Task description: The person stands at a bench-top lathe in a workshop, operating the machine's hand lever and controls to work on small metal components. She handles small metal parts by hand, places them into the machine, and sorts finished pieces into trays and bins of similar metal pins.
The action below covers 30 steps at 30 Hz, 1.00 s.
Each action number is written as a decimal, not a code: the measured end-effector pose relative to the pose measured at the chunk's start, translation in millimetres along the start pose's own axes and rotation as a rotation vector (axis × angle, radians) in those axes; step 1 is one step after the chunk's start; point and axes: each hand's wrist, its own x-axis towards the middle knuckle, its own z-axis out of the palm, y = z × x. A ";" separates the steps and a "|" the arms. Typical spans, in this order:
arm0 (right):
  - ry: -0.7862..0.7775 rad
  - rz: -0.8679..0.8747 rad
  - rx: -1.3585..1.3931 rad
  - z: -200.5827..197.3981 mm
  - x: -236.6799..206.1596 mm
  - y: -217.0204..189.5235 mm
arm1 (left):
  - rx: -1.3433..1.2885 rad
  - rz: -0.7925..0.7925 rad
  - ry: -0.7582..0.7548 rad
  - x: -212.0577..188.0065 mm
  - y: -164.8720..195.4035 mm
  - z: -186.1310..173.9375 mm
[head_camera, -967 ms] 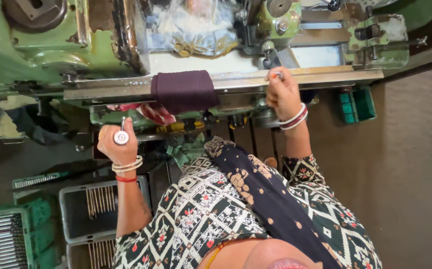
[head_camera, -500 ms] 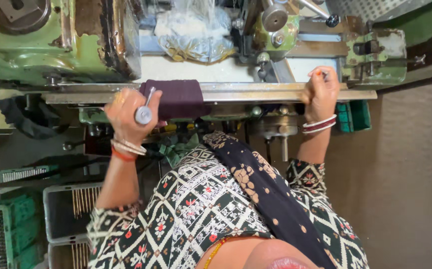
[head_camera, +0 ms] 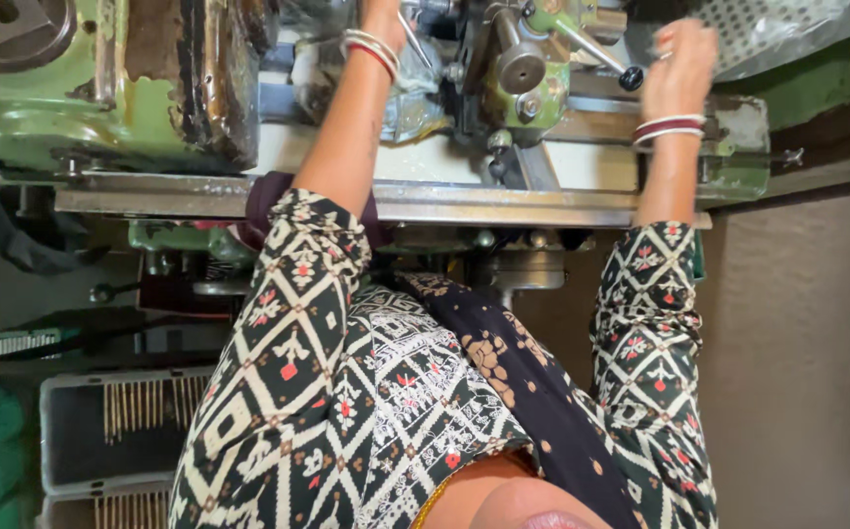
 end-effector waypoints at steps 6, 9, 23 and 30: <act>-0.106 0.081 0.114 34.0 -19.8 -9.8 | 0.060 0.096 0.242 -3.1 -6.9 26.6; -0.096 0.151 0.073 42.0 -24.2 -6.4 | 0.012 0.084 0.253 -1.9 -8.1 24.5; -0.084 0.155 0.082 45.8 -28.9 -9.9 | -0.223 0.108 0.226 15.2 -11.4 17.8; -0.063 0.151 0.071 49.1 -31.8 -14.1 | -0.222 0.140 0.243 18.1 -12.6 12.3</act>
